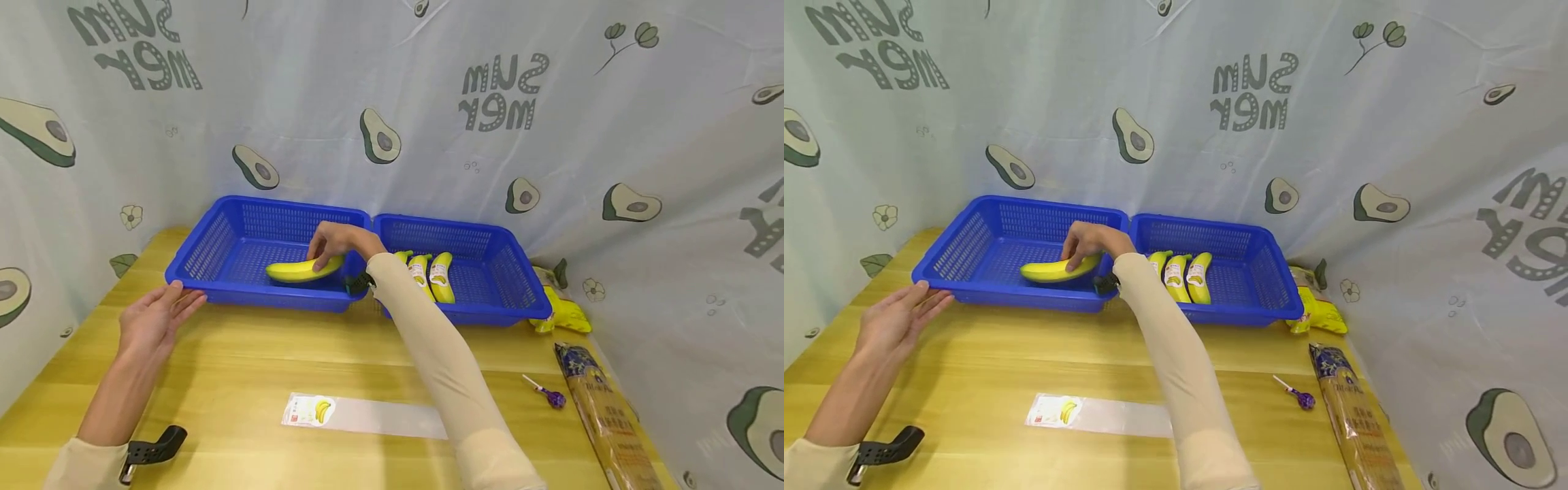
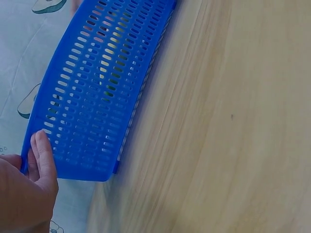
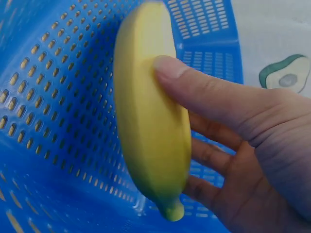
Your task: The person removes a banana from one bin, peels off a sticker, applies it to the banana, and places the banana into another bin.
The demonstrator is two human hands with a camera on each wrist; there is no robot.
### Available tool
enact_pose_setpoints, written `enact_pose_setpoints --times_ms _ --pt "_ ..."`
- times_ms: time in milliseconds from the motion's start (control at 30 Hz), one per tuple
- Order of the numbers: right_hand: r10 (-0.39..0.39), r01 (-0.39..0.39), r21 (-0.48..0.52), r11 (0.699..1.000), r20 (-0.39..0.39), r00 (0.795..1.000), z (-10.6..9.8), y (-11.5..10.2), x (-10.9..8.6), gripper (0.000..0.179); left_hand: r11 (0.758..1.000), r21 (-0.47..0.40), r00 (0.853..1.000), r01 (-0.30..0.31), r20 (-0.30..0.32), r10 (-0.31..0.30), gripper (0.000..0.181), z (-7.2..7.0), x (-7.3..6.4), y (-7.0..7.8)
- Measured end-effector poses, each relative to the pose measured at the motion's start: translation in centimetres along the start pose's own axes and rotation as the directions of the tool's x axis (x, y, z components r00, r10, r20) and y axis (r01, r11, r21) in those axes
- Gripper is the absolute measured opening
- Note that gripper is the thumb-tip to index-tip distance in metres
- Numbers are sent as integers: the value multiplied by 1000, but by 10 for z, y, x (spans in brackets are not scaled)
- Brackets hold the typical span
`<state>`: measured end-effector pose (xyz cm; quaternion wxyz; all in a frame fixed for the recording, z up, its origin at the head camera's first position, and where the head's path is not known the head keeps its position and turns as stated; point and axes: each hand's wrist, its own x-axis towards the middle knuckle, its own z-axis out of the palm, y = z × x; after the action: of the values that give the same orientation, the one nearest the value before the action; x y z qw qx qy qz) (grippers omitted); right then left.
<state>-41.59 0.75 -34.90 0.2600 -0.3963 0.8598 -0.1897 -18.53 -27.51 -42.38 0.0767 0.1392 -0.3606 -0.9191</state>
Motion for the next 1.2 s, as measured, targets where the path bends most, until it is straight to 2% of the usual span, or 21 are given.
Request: enact_pose_setpoints --times_ms 100,267,400,467,600,867,967,1033,1100,1200 --pt "-25 25 -14 1000 -20 999 3 -1 -4 29 1000 0 1000 4 -8 -4 3 -1 0 -2" --pt "-80 79 -13 997 -97 992 2 0 -8 28 1000 -11 1000 5 -8 -5 3 1 1 -2" --pt "-110 112 6 994 -140 984 2 0 -13 29 1000 -4 999 20 -29 -20 20 2 1 -2" --pt "-117 121 16 993 -156 981 2 0 -17 29 1000 -4 999 28 -38 -29 22 3 1 -2" --pt "-138 147 36 988 -188 972 2 0 -24 28 999 -21 999 36 -31 -37 13 4 2 -2" --pt "-199 210 23 978 -235 951 2 -7 -42 30 999 -38 998 39 -40 -41 17 3 2 -2" --pt "-203 216 24 976 -252 946 3 -9 -48 29 998 -50 998 42 -38 -44 44 2 3 -2" --pt "-207 222 29 975 -259 943 5 -9 -52 29 996 -72 998 46 -44 -50 53 1 3 -2" --pt "-217 234 36 971 -265 939 7 -10 -56 28 994 -95 998 45 -44 -50 47 1 3 -2" --pt "-224 245 44 969 -280 934 10 -10 -61 28 992 -115 997 43 -52 -49 13 0 3 -3"
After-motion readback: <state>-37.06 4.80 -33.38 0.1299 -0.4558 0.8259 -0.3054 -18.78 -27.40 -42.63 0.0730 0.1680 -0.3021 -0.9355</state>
